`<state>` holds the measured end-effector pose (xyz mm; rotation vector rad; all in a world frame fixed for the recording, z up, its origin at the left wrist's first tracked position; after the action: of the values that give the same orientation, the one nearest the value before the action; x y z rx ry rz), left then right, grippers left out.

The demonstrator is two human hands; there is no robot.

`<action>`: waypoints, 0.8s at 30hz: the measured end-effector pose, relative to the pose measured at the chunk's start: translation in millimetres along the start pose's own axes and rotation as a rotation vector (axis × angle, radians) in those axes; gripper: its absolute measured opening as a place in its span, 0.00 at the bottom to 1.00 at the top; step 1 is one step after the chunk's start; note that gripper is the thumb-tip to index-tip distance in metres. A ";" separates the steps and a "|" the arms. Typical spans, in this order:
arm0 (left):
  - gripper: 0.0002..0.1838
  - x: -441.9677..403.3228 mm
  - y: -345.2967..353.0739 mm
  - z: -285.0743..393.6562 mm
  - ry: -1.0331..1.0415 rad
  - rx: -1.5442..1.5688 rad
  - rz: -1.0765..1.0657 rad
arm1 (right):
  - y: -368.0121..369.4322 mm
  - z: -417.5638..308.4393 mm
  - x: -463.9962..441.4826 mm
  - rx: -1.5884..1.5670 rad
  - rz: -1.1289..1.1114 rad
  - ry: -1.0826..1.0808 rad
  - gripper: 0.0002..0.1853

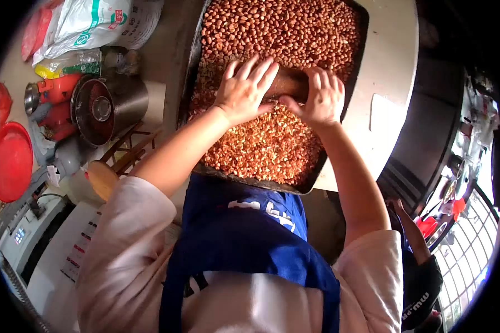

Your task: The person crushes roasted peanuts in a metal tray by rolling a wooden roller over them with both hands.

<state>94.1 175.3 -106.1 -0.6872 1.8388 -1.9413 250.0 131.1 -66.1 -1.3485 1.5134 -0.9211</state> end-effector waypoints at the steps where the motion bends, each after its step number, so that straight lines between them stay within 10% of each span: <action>1: 0.55 2.3 -2.2 3.1 0.005 -0.072 -0.019 | -1.9 -3.7 5.9 -0.009 -0.004 -0.019 0.46; 5: 0.58 -19.4 -12.8 -5.0 0.022 -0.007 -0.119 | 4.3 7.7 -10.6 -0.050 -0.316 0.161 0.49; 9: 0.59 -5.3 -26.4 25.9 0.117 -0.034 0.195 | -31.6 3.9 31.4 -0.101 -0.128 0.111 0.46; 12: 0.36 27.5 -0.6 58.6 0.127 -0.131 0.251 | -15.9 2.1 89.5 0.015 0.054 0.050 0.36; 18: 0.55 -104.9 -40.1 -13.3 -0.230 -0.355 0.063 | -4.3 73.1 -55.8 -0.118 -0.176 0.306 0.23; 24: 0.56 -109.7 -34.3 -21.9 -0.188 0.112 0.358 | -7.1 76.9 -55.4 0.118 0.041 0.226 0.33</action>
<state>172.0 259.3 -82.3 -0.4513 1.5990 -1.6712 325.9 187.1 -77.7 -1.1553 1.6222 -1.1497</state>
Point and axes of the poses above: each hand's wrist, its own x-axis away from the middle knuckle, its own y-axis out of the palm, z = x × y, the point moved 8 cm from there along -x, towards the middle knuckle, and after that the axes turned 11 degrees about -x, right-handed, at the moved point
